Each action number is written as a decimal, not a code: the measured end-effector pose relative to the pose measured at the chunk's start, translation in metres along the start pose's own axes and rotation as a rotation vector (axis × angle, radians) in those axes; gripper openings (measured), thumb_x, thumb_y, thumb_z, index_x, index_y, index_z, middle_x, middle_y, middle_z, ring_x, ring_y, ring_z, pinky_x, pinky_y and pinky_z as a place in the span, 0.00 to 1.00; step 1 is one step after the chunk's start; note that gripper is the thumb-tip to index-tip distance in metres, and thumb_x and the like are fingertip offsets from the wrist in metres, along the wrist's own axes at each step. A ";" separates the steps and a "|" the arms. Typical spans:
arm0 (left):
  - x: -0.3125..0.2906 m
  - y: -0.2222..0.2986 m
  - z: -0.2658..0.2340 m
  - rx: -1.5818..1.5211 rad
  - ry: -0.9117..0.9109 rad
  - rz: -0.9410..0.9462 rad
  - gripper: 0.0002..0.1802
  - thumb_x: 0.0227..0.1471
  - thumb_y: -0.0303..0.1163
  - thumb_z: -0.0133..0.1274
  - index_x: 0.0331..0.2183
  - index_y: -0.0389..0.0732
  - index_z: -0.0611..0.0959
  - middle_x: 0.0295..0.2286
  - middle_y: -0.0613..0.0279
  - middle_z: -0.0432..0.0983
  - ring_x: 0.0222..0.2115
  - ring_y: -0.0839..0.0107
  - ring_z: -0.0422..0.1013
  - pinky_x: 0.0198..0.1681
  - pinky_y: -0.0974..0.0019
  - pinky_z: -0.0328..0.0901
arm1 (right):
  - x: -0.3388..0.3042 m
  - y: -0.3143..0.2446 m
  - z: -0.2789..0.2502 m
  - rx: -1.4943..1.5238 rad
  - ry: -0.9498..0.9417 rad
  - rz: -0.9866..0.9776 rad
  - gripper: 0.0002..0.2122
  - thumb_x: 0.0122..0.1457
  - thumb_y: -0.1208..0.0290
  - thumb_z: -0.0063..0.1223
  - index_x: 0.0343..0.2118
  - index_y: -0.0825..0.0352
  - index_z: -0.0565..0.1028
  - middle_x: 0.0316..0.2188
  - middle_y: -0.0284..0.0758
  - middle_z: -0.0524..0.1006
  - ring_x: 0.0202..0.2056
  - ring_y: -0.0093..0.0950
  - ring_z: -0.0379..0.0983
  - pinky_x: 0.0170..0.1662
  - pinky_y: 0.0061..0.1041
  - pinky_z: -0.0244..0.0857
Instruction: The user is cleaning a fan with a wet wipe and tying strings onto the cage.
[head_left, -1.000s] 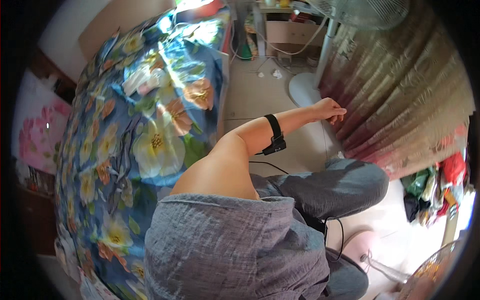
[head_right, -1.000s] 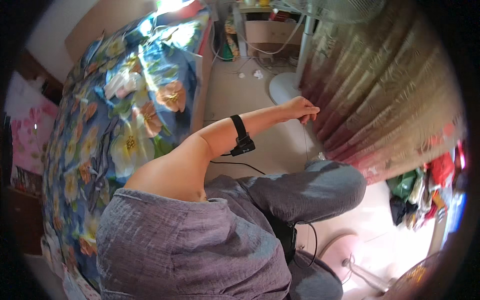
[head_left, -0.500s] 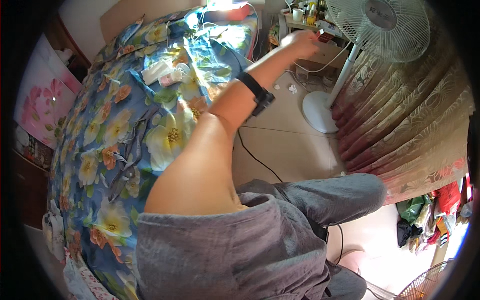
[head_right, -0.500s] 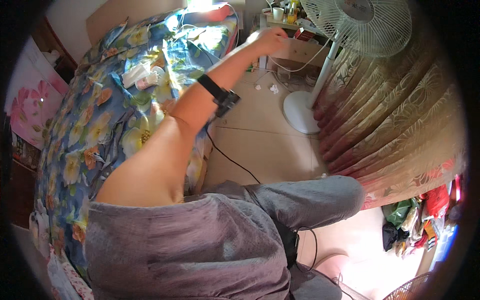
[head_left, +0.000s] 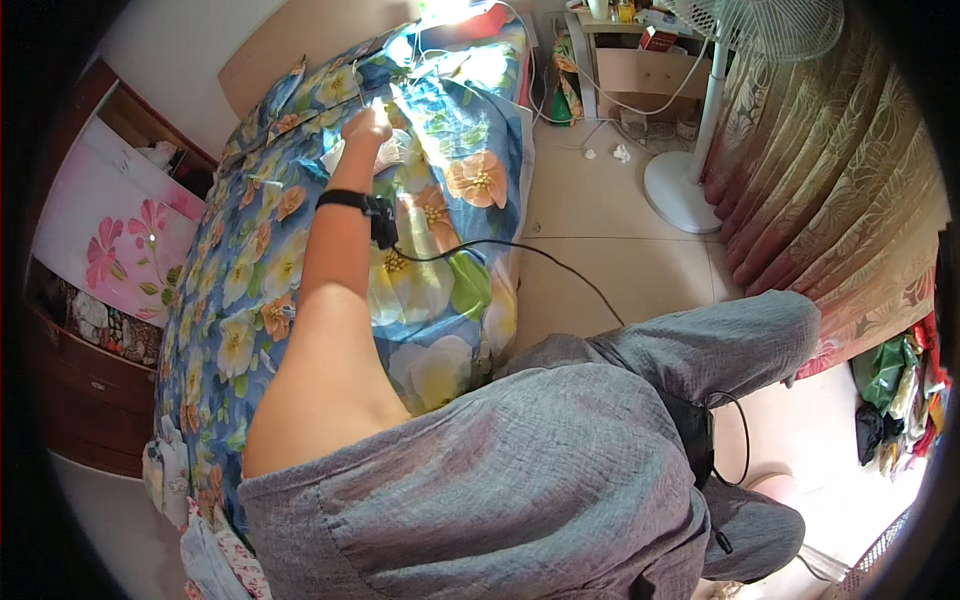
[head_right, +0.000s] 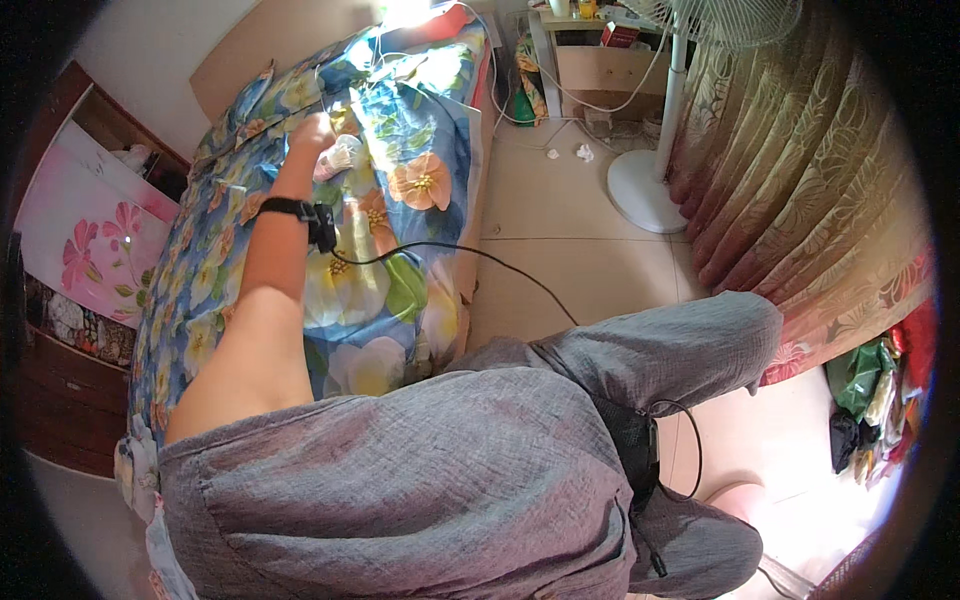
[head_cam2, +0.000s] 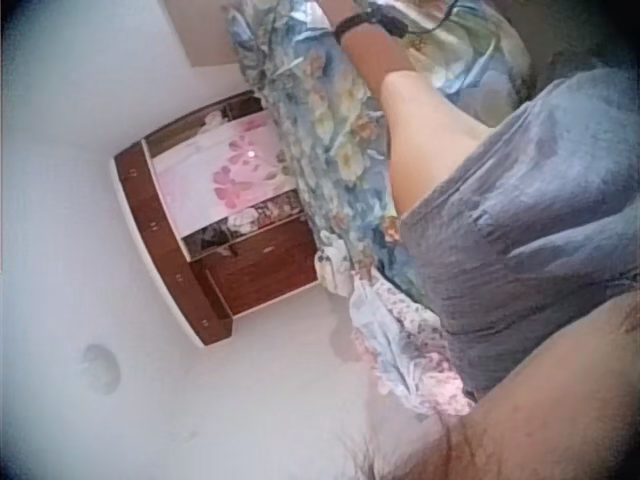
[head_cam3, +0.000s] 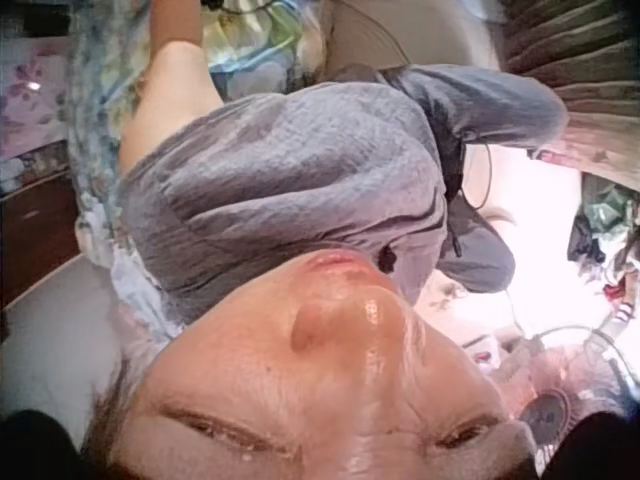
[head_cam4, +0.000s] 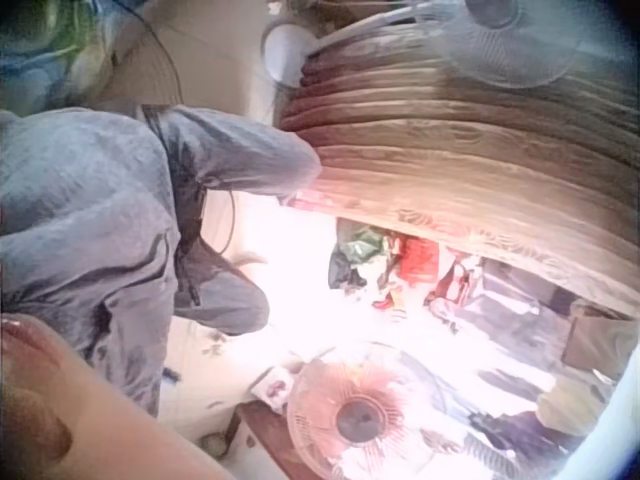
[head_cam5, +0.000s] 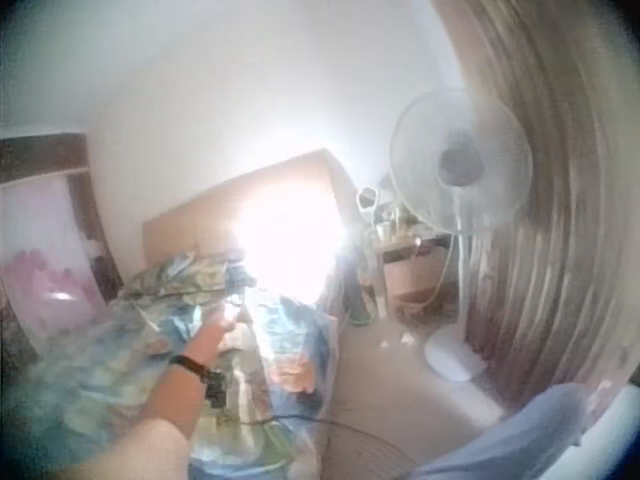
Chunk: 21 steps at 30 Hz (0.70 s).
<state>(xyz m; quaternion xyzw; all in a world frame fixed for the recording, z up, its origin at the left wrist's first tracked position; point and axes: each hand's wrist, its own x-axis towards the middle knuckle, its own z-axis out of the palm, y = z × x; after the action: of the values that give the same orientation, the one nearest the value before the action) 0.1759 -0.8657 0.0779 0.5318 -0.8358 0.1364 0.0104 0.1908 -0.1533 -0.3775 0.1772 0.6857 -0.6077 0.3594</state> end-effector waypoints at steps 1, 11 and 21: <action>-0.007 -0.011 0.007 -0.046 0.028 -0.018 0.16 0.49 0.36 0.51 0.41 0.50 0.82 0.44 0.58 0.77 0.44 0.61 0.74 0.45 0.60 0.67 | 0.000 0.004 0.001 -0.005 -0.002 0.007 0.19 0.61 0.57 0.44 0.51 0.62 0.71 0.50 0.43 0.71 0.52 0.38 0.67 0.52 0.34 0.61; -0.016 -0.008 0.070 -0.113 0.021 0.091 0.17 0.50 0.31 0.48 0.44 0.53 0.77 0.52 0.56 0.65 0.52 0.61 0.66 0.50 0.59 0.64 | -0.019 0.043 -0.031 -0.017 0.142 0.073 0.19 0.61 0.57 0.44 0.50 0.62 0.72 0.49 0.43 0.72 0.51 0.39 0.68 0.52 0.34 0.62; 0.018 -0.014 0.115 0.005 0.308 0.264 0.10 0.45 0.32 0.52 0.30 0.54 0.86 0.35 0.57 0.78 0.39 0.57 0.74 0.39 0.57 0.70 | -0.031 0.067 -0.061 -0.004 0.266 0.112 0.18 0.60 0.58 0.45 0.49 0.63 0.72 0.48 0.44 0.73 0.50 0.39 0.69 0.51 0.34 0.62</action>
<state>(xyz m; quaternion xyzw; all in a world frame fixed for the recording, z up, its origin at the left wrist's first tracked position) 0.1949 -0.9148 -0.0265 0.3907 -0.8863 0.2184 0.1188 0.2403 -0.0753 -0.4028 0.2935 0.7177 -0.5563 0.2988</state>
